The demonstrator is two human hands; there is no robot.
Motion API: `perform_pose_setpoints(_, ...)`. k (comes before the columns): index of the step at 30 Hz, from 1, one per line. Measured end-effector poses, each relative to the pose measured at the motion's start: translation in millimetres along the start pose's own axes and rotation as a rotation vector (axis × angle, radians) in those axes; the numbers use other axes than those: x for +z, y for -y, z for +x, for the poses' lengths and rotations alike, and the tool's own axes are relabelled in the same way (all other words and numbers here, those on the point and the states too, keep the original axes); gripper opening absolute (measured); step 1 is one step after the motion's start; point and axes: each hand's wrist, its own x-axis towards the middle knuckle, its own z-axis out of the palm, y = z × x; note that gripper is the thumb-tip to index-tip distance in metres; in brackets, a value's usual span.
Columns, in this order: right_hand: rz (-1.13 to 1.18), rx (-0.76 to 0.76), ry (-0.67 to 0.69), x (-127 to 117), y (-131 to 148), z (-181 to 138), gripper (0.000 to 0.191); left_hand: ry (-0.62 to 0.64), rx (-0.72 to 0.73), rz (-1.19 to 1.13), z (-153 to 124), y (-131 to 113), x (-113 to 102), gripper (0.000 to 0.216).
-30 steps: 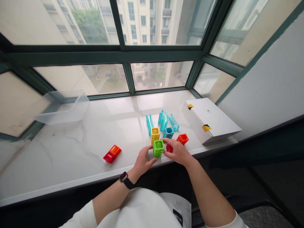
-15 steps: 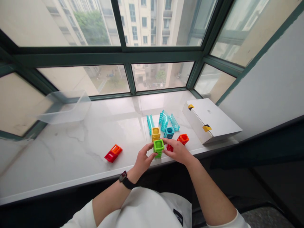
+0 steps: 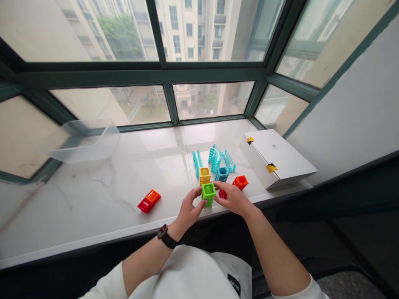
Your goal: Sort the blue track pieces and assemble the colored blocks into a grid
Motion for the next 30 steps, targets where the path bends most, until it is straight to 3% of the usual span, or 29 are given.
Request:
perform_pose_setpoints(9,-0.025,-0.010,-0.013,-0.6,0.9,-0.4,0.061,-0.013,-0.024,-0.017,-4.3,9.4,-2.7,0.050)
perform_pose_setpoints(15,-0.039,-0.003,-0.014,-1.3,3.2,-1.0,0.060,-0.165,-0.074,0.144,6.8,39.8,-28.4,0.027)
perform_pose_setpoints(18,-0.037,-0.003,-0.012,-1.5,3.8,-1.1,0.060,-0.099,-0.112,0.278,20.1,56.9,-33.3,0.040)
perform_pose_setpoints(23,-0.030,0.003,-0.025,-0.8,4.0,-1.5,0.059,0.006,-0.128,0.370,38.6,69.7,-23.5,0.050)
perform_pose_setpoints(30,-0.031,0.002,-0.036,0.9,2.8,-0.9,0.060,0.004,-0.133,0.469,47.0,76.1,-13.3,0.047)
